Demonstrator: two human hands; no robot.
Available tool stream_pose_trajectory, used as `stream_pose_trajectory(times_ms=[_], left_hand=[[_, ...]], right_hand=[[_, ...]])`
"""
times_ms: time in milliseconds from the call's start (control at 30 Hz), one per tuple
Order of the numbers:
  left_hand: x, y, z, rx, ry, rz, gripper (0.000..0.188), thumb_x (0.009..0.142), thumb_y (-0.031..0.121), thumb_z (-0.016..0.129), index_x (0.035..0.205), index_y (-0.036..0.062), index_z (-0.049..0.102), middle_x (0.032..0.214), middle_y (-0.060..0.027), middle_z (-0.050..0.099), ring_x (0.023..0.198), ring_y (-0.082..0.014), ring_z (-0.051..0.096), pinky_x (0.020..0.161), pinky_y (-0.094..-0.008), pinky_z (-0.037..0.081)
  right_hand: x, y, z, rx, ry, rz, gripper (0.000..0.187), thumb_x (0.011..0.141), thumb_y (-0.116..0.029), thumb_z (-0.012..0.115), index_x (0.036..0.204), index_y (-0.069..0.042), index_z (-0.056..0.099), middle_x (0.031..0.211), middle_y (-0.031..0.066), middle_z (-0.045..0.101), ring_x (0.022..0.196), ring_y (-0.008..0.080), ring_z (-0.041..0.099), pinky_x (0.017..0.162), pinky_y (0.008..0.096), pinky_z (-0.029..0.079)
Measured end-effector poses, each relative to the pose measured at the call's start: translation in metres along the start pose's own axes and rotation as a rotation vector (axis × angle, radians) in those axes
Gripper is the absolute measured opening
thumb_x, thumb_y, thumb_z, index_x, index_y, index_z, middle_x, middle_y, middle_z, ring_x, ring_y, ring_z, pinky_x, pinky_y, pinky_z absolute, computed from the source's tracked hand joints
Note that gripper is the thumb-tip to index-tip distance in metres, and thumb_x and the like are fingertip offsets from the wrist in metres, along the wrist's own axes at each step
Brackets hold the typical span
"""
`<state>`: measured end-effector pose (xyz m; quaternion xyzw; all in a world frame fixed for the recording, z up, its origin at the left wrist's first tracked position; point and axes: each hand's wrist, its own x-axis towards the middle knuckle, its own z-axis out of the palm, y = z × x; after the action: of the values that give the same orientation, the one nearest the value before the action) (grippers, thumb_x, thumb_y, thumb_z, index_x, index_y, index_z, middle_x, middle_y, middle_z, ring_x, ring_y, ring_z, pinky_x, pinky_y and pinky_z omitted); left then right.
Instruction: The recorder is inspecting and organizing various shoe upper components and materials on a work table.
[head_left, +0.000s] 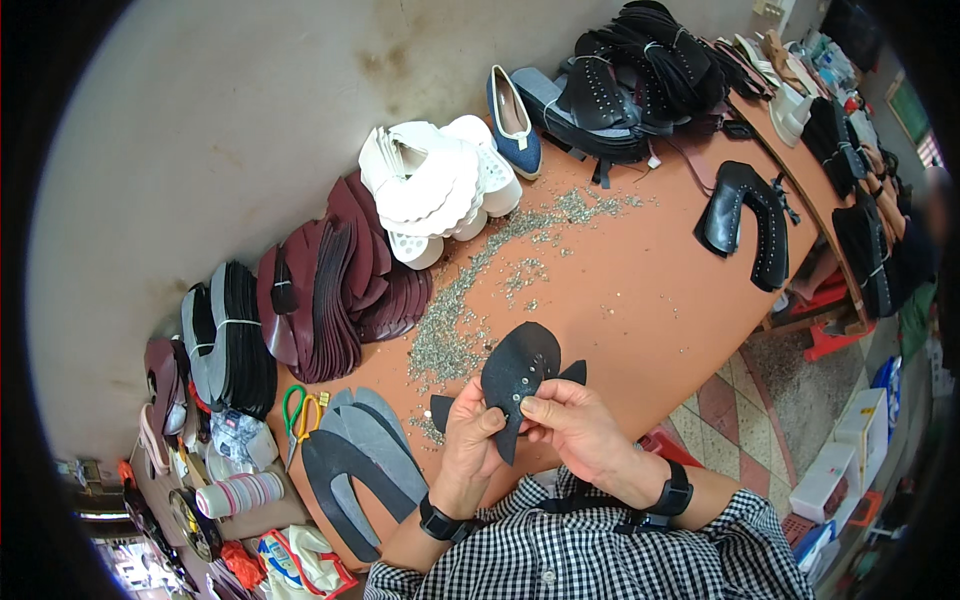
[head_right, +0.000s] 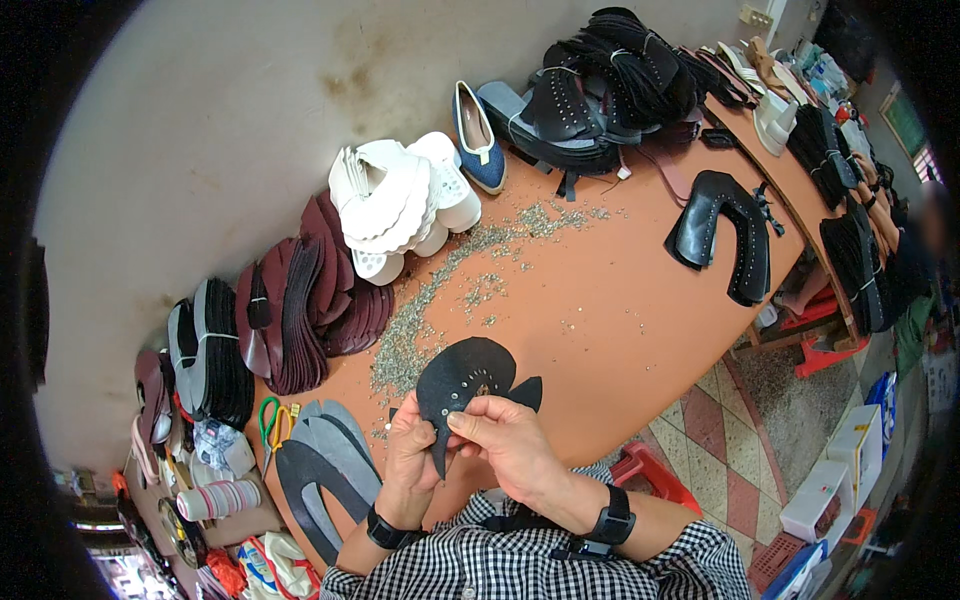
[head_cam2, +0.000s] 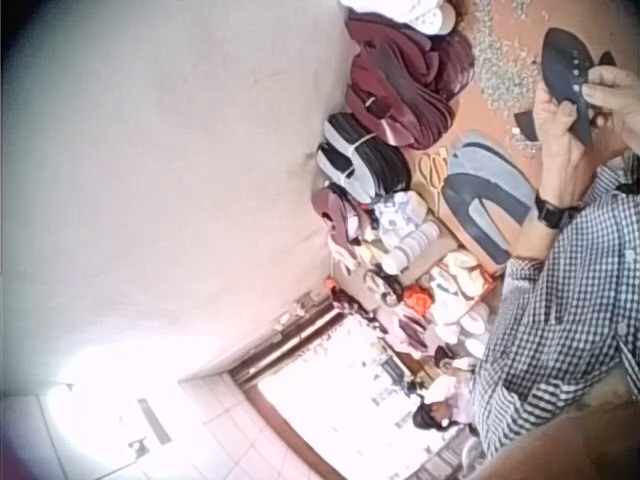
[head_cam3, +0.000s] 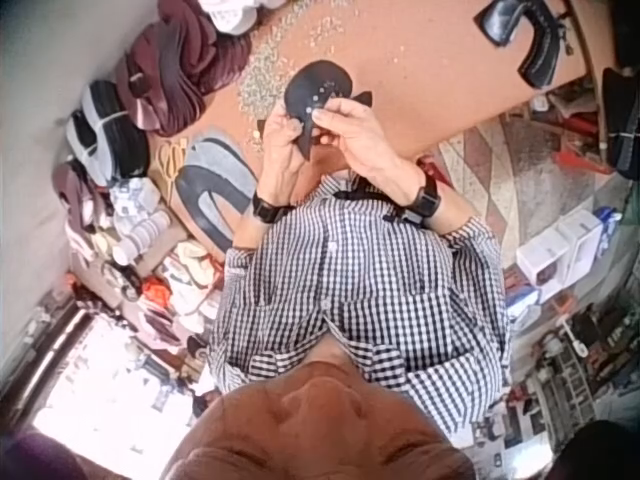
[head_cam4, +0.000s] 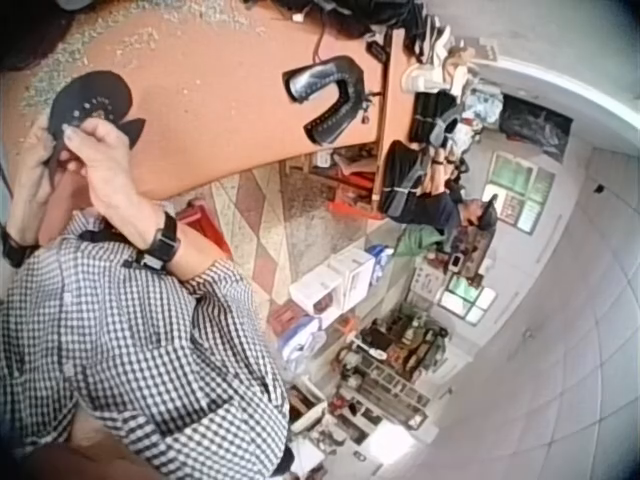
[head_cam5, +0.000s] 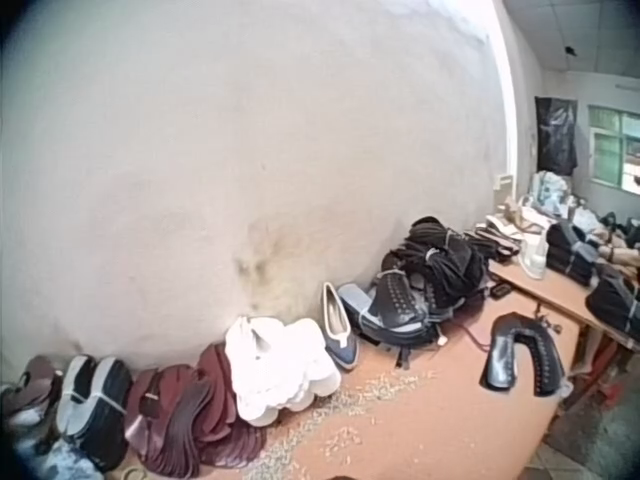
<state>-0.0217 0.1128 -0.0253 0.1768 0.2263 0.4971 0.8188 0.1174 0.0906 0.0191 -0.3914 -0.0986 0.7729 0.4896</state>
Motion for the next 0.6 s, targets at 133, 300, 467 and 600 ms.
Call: stream_pose_trajectory(times_ms=[133,300,467,600], left_hand=[[0.001,0.0,0.001,0.028,0.011,0.013,0.045,0.071,0.012,0.073,0.105,-0.0003,0.047,0.093,-0.011,0.061,0.078,-0.0176,0.062,0.068,-0.0282,0.054],[0.0,-0.001,0.008,0.133,0.108,0.129,0.04,0.07,0.006,0.073,0.101,0.0002,0.048,0.091,-0.0102,0.06,0.075,-0.0163,0.062,0.065,-0.0277,0.054],[-0.002,0.002,0.014,0.368,0.152,0.252,0.035,0.072,0.007,0.072,0.096,0.002,0.047,0.091,-0.0088,0.06,0.077,-0.0146,0.06,0.068,-0.0265,0.052],[-0.007,0.003,0.015,0.473,0.115,0.292,0.029,0.077,0.005,0.067,0.095,0.0032,0.044,0.092,-0.0077,0.059,0.081,-0.0111,0.057,0.071,-0.0242,0.049]], right_hand=[[0.001,0.0,-0.001,-0.08,0.021,-0.051,0.007,0.085,-0.01,0.058,0.084,-0.002,0.059,0.076,0.0021,0.059,0.069,0.0077,0.056,0.06,0.0184,0.044],[0.001,0.006,-0.003,-0.283,0.006,-0.237,0.008,0.083,-0.006,0.059,0.087,0.001,0.059,0.078,0.0034,0.061,0.071,0.0069,0.056,0.063,0.0189,0.045],[0.001,0.006,-0.003,-0.335,0.035,-0.321,0.009,0.083,-0.005,0.059,0.089,0.002,0.059,0.078,0.0041,0.062,0.072,0.0061,0.055,0.064,0.0193,0.045],[0.002,0.007,-0.004,-0.302,-0.002,-0.321,0.01,0.084,-0.006,0.059,0.091,0.002,0.059,0.08,0.0037,0.061,0.071,0.007,0.056,0.065,0.0198,0.046]])
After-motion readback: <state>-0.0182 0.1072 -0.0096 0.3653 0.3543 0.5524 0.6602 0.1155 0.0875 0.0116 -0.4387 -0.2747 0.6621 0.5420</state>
